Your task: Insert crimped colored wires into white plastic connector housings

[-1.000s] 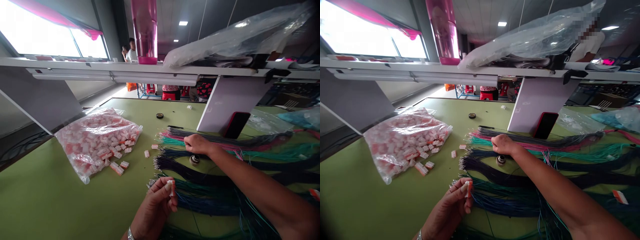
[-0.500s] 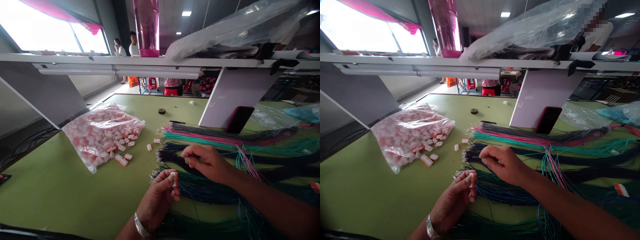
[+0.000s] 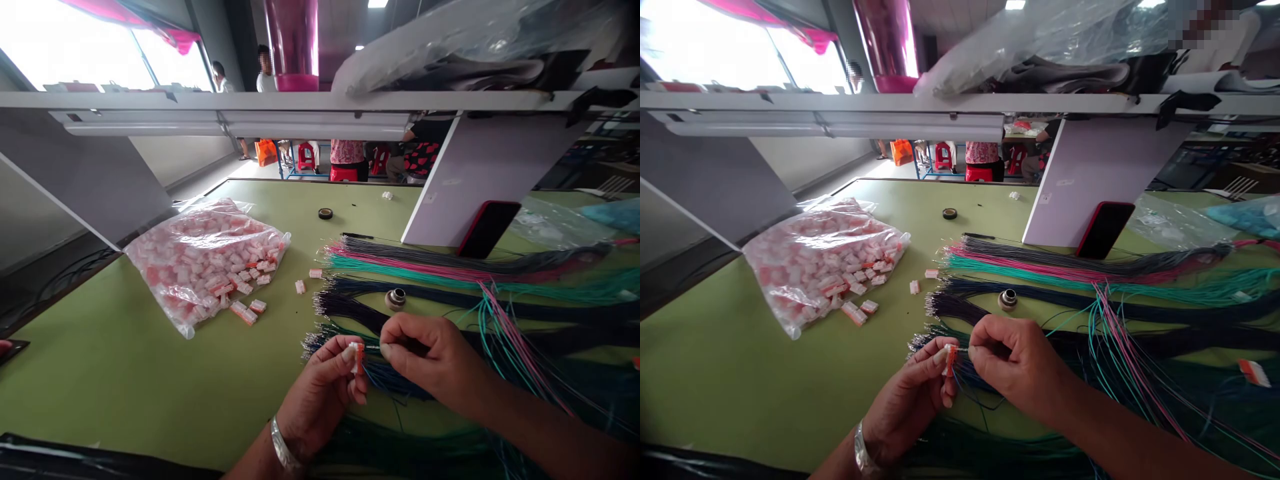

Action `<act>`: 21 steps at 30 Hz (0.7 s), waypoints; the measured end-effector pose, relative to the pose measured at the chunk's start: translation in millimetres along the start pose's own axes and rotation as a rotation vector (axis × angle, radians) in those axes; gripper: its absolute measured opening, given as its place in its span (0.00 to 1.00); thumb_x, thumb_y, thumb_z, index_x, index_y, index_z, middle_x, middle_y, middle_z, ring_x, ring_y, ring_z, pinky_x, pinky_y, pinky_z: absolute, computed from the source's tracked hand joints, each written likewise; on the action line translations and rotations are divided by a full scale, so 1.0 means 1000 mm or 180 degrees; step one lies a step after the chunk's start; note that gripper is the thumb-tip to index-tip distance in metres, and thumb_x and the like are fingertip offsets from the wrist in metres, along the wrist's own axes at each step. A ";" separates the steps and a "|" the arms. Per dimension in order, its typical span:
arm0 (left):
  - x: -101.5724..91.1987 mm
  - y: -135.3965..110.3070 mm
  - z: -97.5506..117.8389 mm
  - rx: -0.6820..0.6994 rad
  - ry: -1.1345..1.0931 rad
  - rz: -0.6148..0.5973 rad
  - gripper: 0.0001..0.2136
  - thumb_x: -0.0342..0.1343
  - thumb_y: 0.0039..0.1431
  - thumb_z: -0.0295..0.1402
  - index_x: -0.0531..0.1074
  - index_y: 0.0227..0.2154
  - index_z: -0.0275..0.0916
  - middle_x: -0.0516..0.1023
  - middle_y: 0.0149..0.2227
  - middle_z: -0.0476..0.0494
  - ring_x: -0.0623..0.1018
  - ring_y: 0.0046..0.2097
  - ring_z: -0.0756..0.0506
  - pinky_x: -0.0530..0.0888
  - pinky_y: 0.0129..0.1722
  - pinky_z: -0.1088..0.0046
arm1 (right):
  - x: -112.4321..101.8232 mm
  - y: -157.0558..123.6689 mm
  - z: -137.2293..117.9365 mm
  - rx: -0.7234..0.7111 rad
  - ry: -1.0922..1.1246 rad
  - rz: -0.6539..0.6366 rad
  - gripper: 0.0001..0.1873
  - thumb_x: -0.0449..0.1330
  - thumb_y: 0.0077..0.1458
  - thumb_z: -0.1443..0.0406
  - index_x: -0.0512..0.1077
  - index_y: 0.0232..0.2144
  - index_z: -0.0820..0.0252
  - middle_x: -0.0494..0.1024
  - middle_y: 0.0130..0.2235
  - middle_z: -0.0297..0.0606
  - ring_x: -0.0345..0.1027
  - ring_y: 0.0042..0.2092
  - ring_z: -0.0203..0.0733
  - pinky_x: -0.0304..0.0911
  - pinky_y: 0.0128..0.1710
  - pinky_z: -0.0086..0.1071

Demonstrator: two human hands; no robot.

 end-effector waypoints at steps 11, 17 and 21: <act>0.000 -0.002 -0.001 -0.0021 0.0084 0.0052 0.07 0.63 0.54 0.29 0.75 0.36 0.34 0.73 0.26 0.50 0.74 0.23 0.53 0.73 0.22 0.79 | 0.010 0.006 0.009 0.0266 -0.0090 -0.0113 0.06 0.56 0.50 0.68 0.67 0.22 0.59 0.63 0.20 0.28 0.52 0.23 0.31 0.50 0.21 0.26; 0.001 -0.004 0.000 0.0020 0.0118 0.0113 0.07 0.64 0.53 0.29 0.75 0.35 0.34 0.73 0.25 0.50 0.73 0.23 0.54 0.72 0.22 0.79 | 0.010 0.003 0.005 0.0021 -0.0366 0.0024 0.07 0.57 0.48 0.70 0.66 0.21 0.59 0.64 0.20 0.27 0.54 0.23 0.30 0.50 0.20 0.24; 0.002 -0.006 0.001 0.0110 0.0266 0.0179 0.07 0.64 0.52 0.29 0.74 0.34 0.35 0.73 0.23 0.50 0.72 0.22 0.54 0.71 0.22 0.79 | 0.012 0.002 0.004 0.0088 -0.0350 -0.0030 0.07 0.56 0.49 0.70 0.65 0.21 0.59 0.64 0.19 0.27 0.54 0.22 0.30 0.50 0.19 0.24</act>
Point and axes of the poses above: each hand's wrist, its own y-axis towards the middle knuckle, its own x-axis out of the palm, z = x × y, the point moved 6 cm from there along y, towards the middle knuckle
